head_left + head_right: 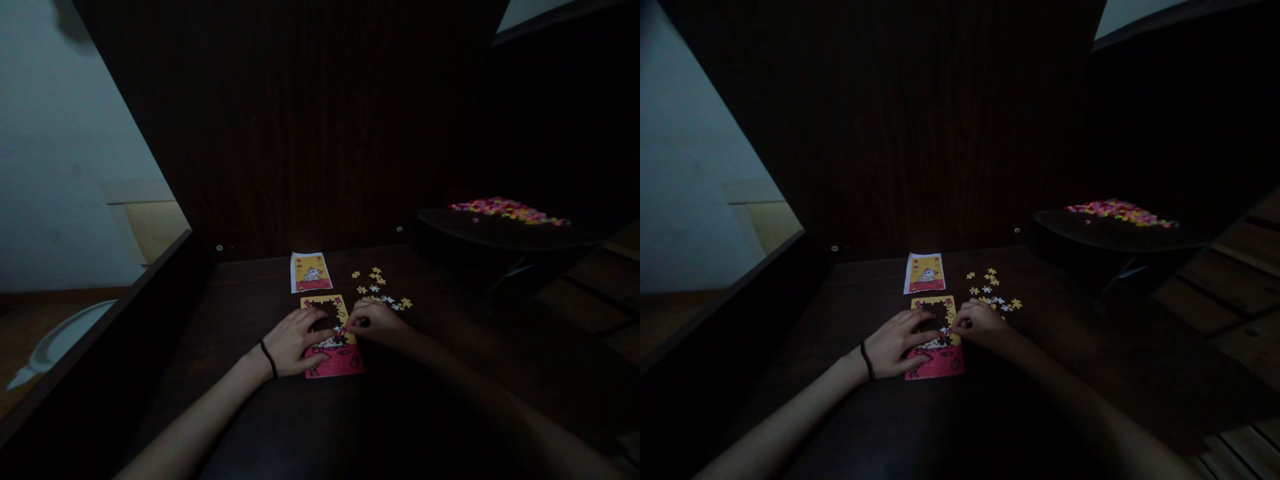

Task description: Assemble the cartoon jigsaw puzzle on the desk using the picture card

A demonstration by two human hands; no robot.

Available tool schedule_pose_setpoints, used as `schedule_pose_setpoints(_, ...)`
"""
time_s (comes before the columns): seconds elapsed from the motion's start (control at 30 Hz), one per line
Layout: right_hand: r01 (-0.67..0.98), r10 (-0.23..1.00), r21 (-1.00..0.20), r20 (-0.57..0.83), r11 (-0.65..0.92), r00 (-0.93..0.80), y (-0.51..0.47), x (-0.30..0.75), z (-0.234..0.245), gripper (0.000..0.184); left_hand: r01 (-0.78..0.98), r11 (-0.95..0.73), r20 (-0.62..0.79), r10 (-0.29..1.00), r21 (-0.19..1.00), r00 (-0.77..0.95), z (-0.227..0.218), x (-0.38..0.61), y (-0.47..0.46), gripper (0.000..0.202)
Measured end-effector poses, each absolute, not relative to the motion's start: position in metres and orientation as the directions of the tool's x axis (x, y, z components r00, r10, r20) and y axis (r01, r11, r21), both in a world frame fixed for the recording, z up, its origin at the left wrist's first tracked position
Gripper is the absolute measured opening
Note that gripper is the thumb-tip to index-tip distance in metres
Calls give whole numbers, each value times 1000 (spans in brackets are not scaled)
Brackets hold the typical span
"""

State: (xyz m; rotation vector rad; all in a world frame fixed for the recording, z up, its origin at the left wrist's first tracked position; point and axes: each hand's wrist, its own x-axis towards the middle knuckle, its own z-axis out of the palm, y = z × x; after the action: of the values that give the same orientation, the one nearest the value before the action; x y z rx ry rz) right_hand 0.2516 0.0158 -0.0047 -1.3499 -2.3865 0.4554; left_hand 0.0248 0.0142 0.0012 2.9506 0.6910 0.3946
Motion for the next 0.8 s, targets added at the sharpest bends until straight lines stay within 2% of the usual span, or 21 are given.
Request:
schedule_pose_setpoints(0.6,751,862,-433,151,498,-485,17,252,-5,11,423,-894,239,447,146,862,2,24,13,41)
schedule_pose_setpoints(0.8,745,859,-439,151,502,-489,16,252,-5,11,445,-880,292,476,167,830,1,26,14,39)
